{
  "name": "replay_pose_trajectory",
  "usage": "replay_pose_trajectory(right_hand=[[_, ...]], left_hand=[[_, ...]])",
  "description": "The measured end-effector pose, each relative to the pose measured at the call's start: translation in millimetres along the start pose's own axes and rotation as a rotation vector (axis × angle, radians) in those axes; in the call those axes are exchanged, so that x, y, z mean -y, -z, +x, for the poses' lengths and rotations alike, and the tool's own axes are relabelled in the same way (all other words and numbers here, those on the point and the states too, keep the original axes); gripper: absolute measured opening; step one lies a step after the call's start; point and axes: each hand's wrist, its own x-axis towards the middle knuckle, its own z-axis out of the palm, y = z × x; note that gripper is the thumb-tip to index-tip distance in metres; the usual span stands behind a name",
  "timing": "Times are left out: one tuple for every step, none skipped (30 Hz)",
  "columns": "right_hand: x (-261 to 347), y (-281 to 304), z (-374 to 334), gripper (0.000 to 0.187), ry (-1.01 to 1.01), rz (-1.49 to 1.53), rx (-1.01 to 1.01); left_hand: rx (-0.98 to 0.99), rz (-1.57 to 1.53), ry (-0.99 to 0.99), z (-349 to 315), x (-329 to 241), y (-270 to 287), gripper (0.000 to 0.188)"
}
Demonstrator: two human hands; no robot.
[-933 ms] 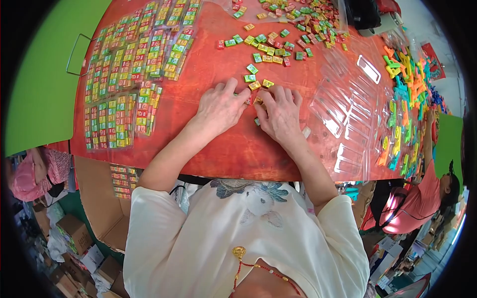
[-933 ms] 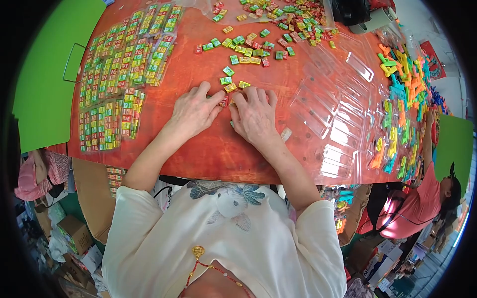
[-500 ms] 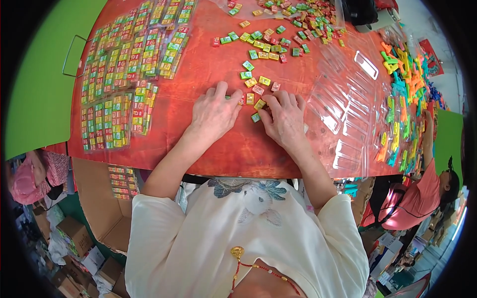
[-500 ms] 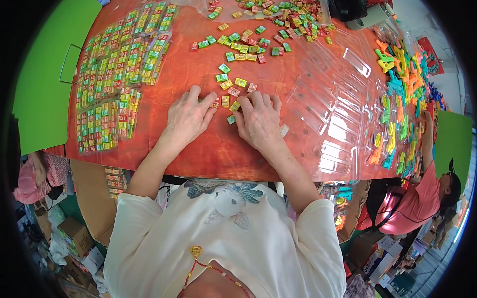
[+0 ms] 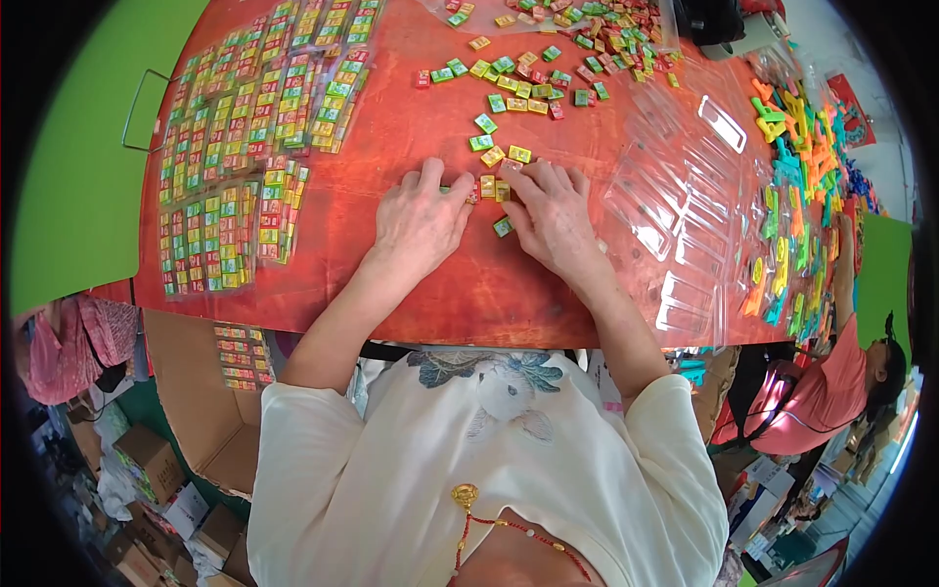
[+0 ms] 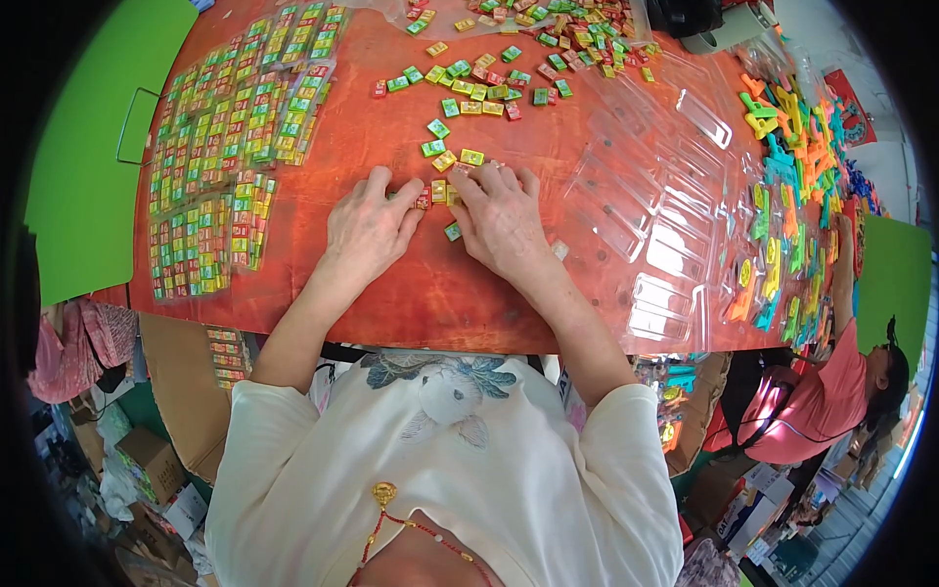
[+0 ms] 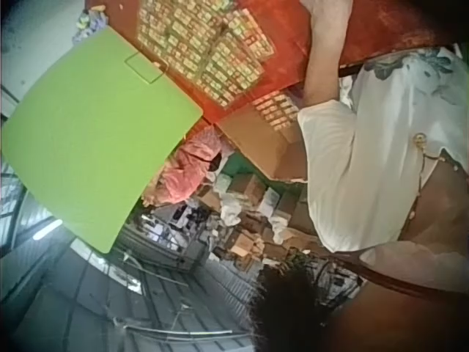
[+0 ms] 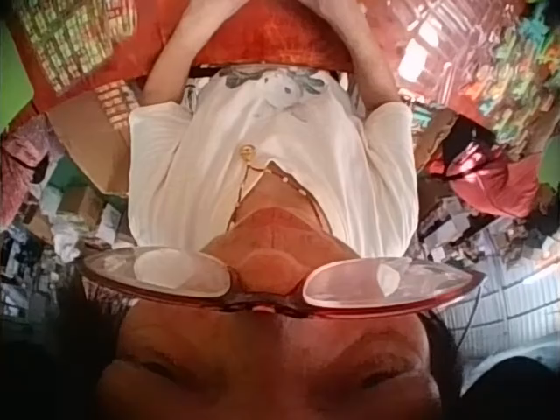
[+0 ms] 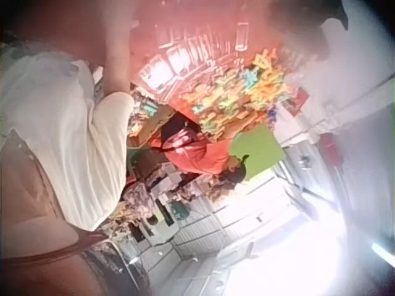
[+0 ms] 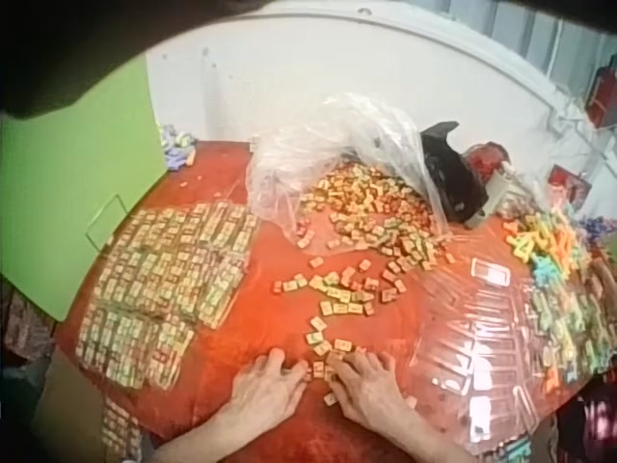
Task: Arranging small colorful toy blocks into rows on a workspace.
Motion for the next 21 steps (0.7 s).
replay_pose_trajectory(right_hand=[[0, 5, -3, 0.031, -0.032, 0.025, -0.004], [2, 9, -6, 0.030, -0.064, 0.049, -0.007], [6, 13, -10, 0.030, -0.069, 0.045, -0.006], [12, 16, -15, 0.029, -0.093, -0.012, 0.009], [19, 18, -20, 0.029, -0.117, -0.068, 0.024], [26, 16, -23, 0.030, -0.067, -0.106, -0.020], [30, 10, -28, 0.030, -0.065, -0.130, -0.018], [30, 5, -33, 0.029, -0.064, -0.154, -0.016], [29, 5, -33, 0.029, -0.082, -0.169, -0.013], [27, 6, -33, 0.029, -0.083, -0.171, -0.016], [22, 7, -33, 0.030, -0.115, -0.146, -0.014], [18, 8, -32, 0.032, -0.151, -0.122, -0.013], [12, 8, -31, 0.033, -0.156, -0.107, -0.022], [8, 7, -29, 0.033, -0.159, -0.111, -0.027], [4, 6, -26, 0.034, -0.149, -0.110, -0.017], [0, 6, -23, 0.036, -0.140, -0.109, -0.008], [-2, 6, -20, 0.036, -0.143, -0.117, -0.015], [-3, 6, -17, 0.037, -0.125, -0.122, -0.011], [-2, 6, -15, 0.038, -0.107, -0.129, -0.008], [0, 4, -14, 0.040, -0.100, -0.107, 0.005], [2, 3, -13, 0.041, -0.084, -0.086, -0.003]], left_hand=[[-0.014, 0.005, 0.003, -1, 0, 0, 0.029], [-0.011, 0.003, 0.003, -2, 0, 0, 0.029], [-0.019, 0.008, 0.007, -1, -1, 0, 0.028], [-0.028, 0.013, 0.011, 0, -2, 0, 0.028], [-0.027, 0.009, 0.008, -1, -2, 0, 0.028], [-0.025, 0.023, 0.011, -1, -3, 1, 0.029], [-0.022, 0.034, 0.012, -1, -3, 1, 0.031], [-0.023, 0.031, 0.004, 0, -3, 1, 0.031], [-0.025, 0.035, 0.008, 0, -3, 1, 0.033], [-0.027, 0.039, 0.013, -1, -3, 1, 0.035], [-0.030, 0.040, 0.010, -1, -2, 2, 0.035], [-0.018, 0.037, 0.012, 0, -2, 3, 0.037], [-0.008, 0.034, 0.014, 0, -1, 3, 0.039], [-0.010, 0.034, 0.008, 0, -1, 3, 0.039], [-0.002, 0.030, 0.015, 0, -1, 2, 0.040], [0.006, 0.026, 0.022, 0, -2, 2, 0.041], [0.001, 0.024, 0.013, 1, -2, 3, 0.041], [0.018, 0.019, 0.017, 2, -4, 4, 0.042], [0.034, 0.013, 0.018, 3, -5, 5, 0.043], [0.029, 0.007, 0.000, 2, -5, 7, 0.043], [0.032, 0.006, 0.000, 0, -3, 8, 0.045]])
